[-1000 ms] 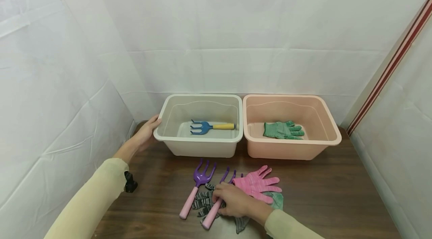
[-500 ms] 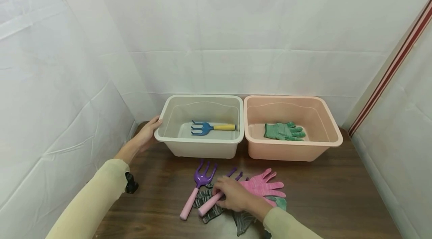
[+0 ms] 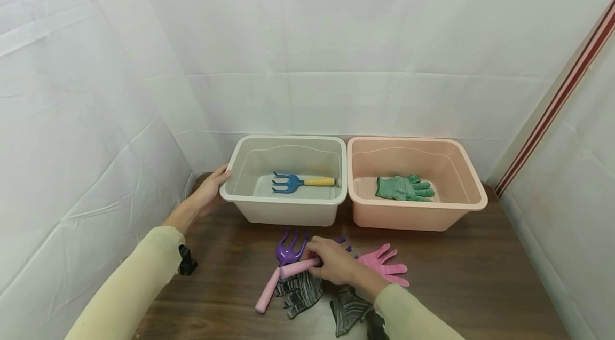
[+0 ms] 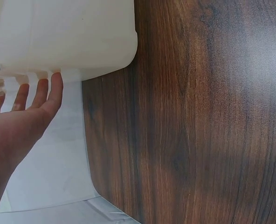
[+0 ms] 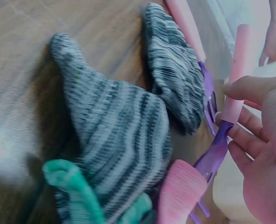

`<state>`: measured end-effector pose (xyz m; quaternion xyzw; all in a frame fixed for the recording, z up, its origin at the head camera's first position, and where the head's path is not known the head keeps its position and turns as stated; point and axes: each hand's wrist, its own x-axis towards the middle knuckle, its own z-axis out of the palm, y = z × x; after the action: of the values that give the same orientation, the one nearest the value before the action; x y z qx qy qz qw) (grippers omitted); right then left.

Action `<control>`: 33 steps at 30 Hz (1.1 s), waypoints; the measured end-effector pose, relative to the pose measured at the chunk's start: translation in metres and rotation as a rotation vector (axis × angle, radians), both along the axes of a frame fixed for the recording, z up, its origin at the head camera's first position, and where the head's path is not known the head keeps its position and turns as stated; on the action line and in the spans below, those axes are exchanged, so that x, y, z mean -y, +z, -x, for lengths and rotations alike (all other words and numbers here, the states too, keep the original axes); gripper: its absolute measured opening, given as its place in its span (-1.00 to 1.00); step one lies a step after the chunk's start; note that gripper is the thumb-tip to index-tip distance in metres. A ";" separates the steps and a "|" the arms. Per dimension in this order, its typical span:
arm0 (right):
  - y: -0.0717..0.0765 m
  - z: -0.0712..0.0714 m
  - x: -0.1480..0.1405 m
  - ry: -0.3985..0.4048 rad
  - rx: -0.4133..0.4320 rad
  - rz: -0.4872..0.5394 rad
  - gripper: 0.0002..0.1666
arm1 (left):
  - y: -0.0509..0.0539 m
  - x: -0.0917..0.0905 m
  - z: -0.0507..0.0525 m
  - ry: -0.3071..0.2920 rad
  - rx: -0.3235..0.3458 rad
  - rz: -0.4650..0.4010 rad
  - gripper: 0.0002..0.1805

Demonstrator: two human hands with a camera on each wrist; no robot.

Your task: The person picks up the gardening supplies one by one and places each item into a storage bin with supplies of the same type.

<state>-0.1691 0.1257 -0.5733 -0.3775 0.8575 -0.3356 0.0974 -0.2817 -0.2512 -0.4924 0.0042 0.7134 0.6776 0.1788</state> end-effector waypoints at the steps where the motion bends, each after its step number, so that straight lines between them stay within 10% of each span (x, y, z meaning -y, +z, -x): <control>1: 0.001 0.001 0.000 -0.006 0.001 -0.001 -0.70 | 0.000 0.000 0.000 0.000 0.000 0.000 -0.34; 33: 0.064 0.031 0.026 -0.052 -0.006 0.160 -0.81 | -0.001 0.000 0.002 0.006 0.009 -0.026 -0.34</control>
<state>-0.1999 0.0995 -0.5093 -0.3625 0.8378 -0.4045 0.0554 -0.2833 -0.2510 -0.4934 0.0013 0.7035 0.6875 0.1800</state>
